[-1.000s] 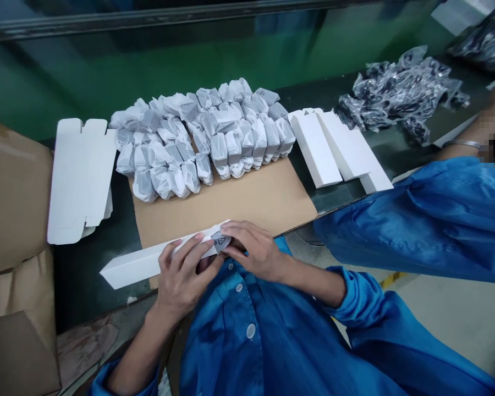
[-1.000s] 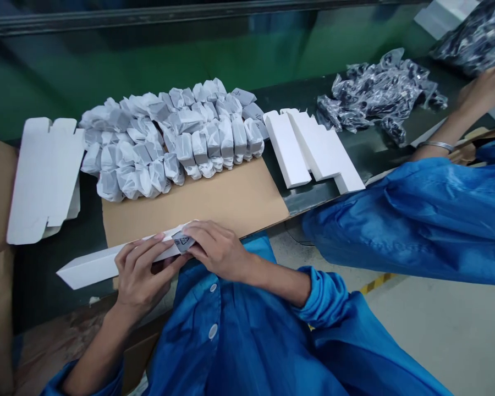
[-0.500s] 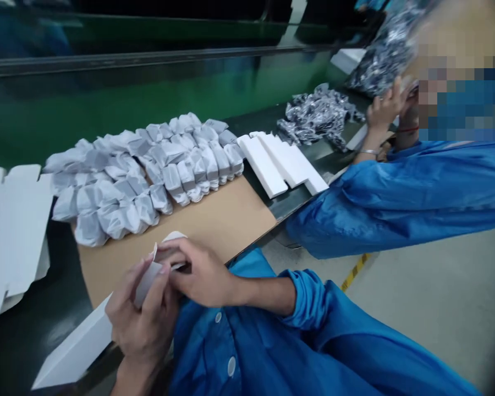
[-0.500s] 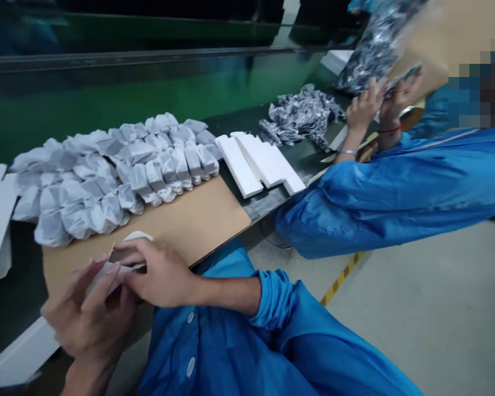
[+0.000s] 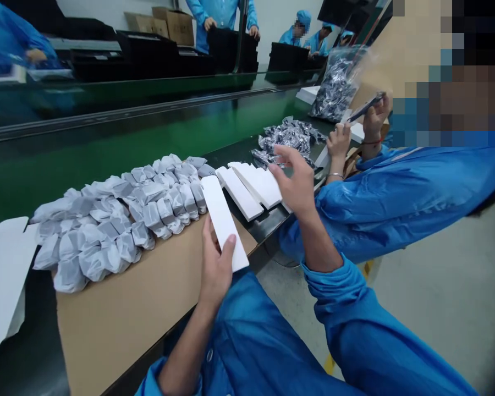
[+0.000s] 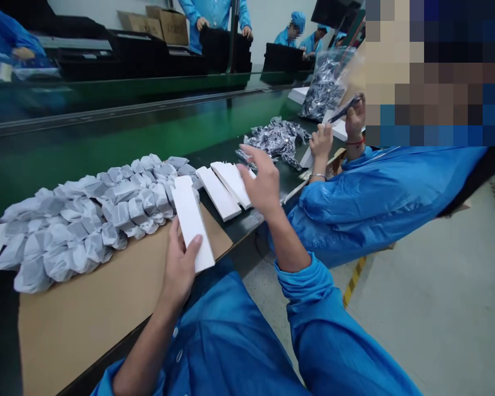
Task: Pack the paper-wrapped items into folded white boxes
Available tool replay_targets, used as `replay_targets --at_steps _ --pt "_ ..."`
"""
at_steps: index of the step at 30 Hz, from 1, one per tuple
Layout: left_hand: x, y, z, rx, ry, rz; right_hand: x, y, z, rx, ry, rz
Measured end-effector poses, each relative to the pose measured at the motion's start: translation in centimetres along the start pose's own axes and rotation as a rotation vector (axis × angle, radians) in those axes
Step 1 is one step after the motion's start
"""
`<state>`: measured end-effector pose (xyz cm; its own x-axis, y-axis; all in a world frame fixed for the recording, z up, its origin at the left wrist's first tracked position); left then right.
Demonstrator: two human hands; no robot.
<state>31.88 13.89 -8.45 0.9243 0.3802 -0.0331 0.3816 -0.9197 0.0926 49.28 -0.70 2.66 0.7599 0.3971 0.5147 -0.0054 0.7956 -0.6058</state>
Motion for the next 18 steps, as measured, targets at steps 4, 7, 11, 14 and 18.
replay_targets --at_steps 4,7,11,14,18 --pt "3.7 2.9 0.0 -0.031 0.094 -0.044 -2.7 -2.3 -9.1 -0.109 0.21 0.043" --pt "6.2 4.3 0.2 -0.017 0.107 -0.074 -5.8 -1.6 -12.7 -0.098 0.25 0.059" --pt "8.8 5.3 0.9 0.032 0.104 -0.191 -7.7 0.4 -14.3 -0.086 0.307 -0.035" --pt "10.2 6.1 0.9 0.055 0.101 -0.22 -6.9 1.4 -14.8 -0.063 0.337 -0.086" --pt "11.4 7.8 0.3 0.038 0.098 -0.162 -5.3 1.9 -15.3 -0.015 0.318 -0.049"
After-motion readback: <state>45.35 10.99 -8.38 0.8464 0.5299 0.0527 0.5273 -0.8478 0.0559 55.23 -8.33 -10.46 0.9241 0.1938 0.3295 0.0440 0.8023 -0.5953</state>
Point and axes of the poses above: each hand's wrist, its own x-axis towards the middle knuckle, its own y-axis out of the palm, z = x × y, the point moved 6 cm from there along x, towards the middle knuckle, and after that the axes turned 7 degrees about z, right-handed, at the moved point
